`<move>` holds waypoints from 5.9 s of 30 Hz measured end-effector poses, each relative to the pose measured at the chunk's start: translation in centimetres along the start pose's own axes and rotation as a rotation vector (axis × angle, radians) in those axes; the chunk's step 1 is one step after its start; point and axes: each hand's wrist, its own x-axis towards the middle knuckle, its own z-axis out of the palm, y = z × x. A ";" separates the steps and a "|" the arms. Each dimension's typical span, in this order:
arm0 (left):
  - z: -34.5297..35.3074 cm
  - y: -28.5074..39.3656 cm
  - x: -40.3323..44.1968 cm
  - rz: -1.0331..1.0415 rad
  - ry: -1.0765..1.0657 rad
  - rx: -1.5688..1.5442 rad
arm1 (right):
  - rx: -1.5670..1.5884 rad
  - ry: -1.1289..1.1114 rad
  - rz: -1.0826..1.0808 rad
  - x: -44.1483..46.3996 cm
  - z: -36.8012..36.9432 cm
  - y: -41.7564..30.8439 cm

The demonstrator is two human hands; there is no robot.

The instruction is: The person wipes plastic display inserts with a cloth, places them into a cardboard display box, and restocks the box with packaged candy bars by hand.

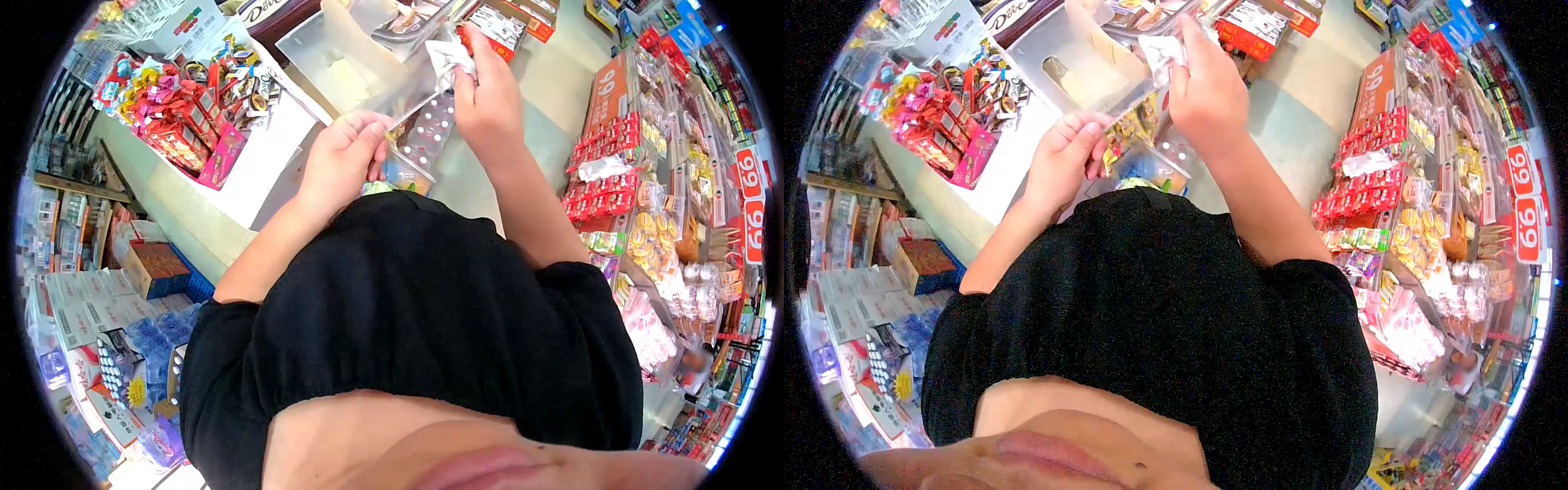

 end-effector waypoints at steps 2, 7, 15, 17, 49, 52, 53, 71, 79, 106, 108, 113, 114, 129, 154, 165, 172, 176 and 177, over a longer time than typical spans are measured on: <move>0.1 0.1 -0.3 -0.004 0.020 0.054 | -0.111 -0.084 0.021 0.0 -0.3 -1.5; -0.1 -0.8 -0.4 0.012 0.019 0.064 | 0.111 -0.222 -0.222 -1.4 1.4 -5.0; -2.0 -1.5 -1.5 0.025 -0.092 0.171 | 0.228 -0.370 -0.291 0.3 1.9 -2.8; -2.3 -1.2 -1.4 0.015 -0.087 0.187 | 0.295 -0.310 -0.405 0.0 2.1 -4.2; -3.9 -0.3 -3.3 0.208 -0.095 0.670 | 0.244 -0.257 -0.487 5.8 7.2 -5.0; -4.4 -1.0 -3.5 0.129 -0.030 0.568 | 0.344 -0.412 -0.517 2.3 7.1 -5.5; -4.8 -1.1 -3.5 0.090 -0.001 0.543 | 0.389 -0.434 -0.643 1.4 5.9 -6.6; -4.5 -0.3 -3.7 0.045 -0.135 0.425 | 0.367 -0.268 -0.585 3.5 5.2 -4.3; -4.7 -0.6 -4.3 0.053 -0.038 0.412 | 0.464 -0.340 -0.487 0.2 3.9 -4.8; -2.3 -1.7 -4.4 0.245 -0.039 0.822 | 0.400 -0.107 -0.173 2.6 4.8 -9.0; -2.5 -1.8 -4.7 0.230 -0.011 0.811 | 0.332 -0.135 -0.102 3.2 4.9 -7.5; -3.2 -2.3 -4.9 0.241 -0.045 0.697 | 0.385 -0.134 0.373 3.3 6.2 -2.0; -3.2 -2.1 -4.9 0.255 -0.072 0.679 | 0.455 -0.144 0.467 3.2 6.4 -1.6; -5.3 -1.8 -2.5 -0.066 -0.262 -0.013 | 1.288 -0.271 0.713 3.9 2.9 -2.7; -2.7 -0.6 -0.7 0.295 -0.102 -0.553 | 0.871 -0.459 0.246 0.3 5.3 -11.1; -3.7 0.6 -0.3 0.232 -0.256 -0.652 | 0.271 -0.292 -0.135 2.3 5.8 -7.9; -5.7 2.3 -0.9 0.149 -0.341 -0.821 | 0.401 -0.356 -0.008 2.0 5.9 -8.5; -4.7 2.7 -0.4 0.166 -0.194 -0.744 | 0.388 -0.355 0.016 2.4 6.3 -8.7; -4.6 2.8 -0.4 0.178 -0.177 -0.732 | 0.415 -0.345 0.009 2.5 6.3 -8.8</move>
